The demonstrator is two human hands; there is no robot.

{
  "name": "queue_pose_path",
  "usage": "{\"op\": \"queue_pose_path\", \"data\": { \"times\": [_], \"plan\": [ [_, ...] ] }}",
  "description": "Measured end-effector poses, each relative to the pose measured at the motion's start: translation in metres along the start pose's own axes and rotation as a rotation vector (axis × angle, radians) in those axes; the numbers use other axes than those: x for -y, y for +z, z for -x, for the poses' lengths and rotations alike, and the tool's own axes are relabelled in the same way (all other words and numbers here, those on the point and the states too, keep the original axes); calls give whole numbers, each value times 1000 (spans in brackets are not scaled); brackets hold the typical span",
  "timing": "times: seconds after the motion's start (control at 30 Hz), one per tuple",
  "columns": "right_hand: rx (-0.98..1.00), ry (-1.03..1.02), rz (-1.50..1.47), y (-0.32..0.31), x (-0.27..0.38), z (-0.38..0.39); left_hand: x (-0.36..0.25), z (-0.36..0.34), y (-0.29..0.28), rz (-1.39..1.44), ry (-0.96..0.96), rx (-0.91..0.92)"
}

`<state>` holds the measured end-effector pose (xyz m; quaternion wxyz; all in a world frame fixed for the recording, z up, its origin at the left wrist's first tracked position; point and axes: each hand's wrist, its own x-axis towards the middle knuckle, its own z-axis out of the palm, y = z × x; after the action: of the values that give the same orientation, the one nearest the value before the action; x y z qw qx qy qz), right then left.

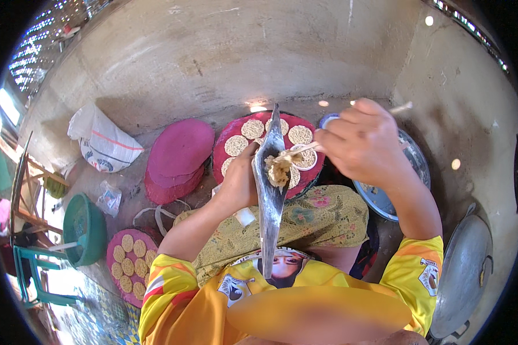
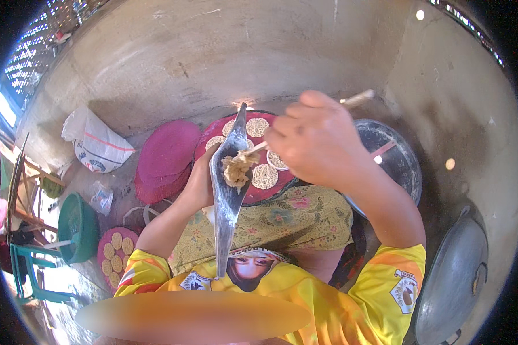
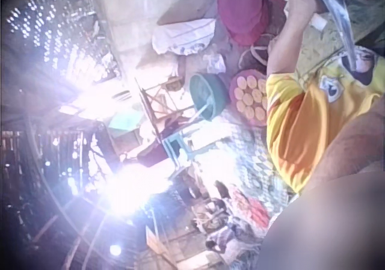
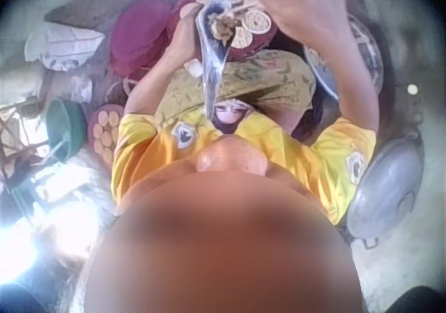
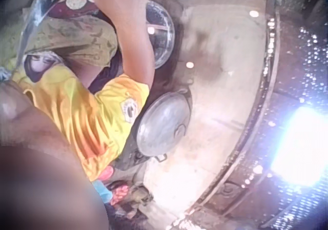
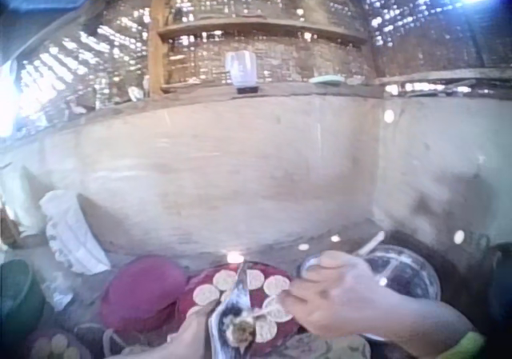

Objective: The person scoops dough from a metal bowl and uses a cookie press to extrude patterned cookies onto a pink tray. They repeatedly fill the press, squeeze the handle, and place the formed cookies in rows on the tray.

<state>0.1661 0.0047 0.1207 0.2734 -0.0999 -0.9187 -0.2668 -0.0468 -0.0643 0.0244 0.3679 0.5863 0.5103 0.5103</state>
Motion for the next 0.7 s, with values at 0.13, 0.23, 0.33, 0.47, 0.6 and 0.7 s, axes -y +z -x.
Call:
{"op": "queue_pose_path", "data": {
  "times": [0.13,0.23,0.33,0.47,0.6,0.7],
  "plan": [
    [48,-140,30,20,34,-27,22,0,-9,1064,-445,-162],
    [70,-184,116,26,64,-26,43,15,-28,-456,82,-170],
    [97,-113,82,24,69,-23,60,14,-40,315,-204,-413],
    [52,205,-82,22,45,-10,61,12,-74,-188,-158,-375],
    [30,591,-450,69,37,-4,57,16,-67,275,49,-265],
    [-27,733,-728,103,55,7,61,14,-56,108,196,-207]
  ]
}}
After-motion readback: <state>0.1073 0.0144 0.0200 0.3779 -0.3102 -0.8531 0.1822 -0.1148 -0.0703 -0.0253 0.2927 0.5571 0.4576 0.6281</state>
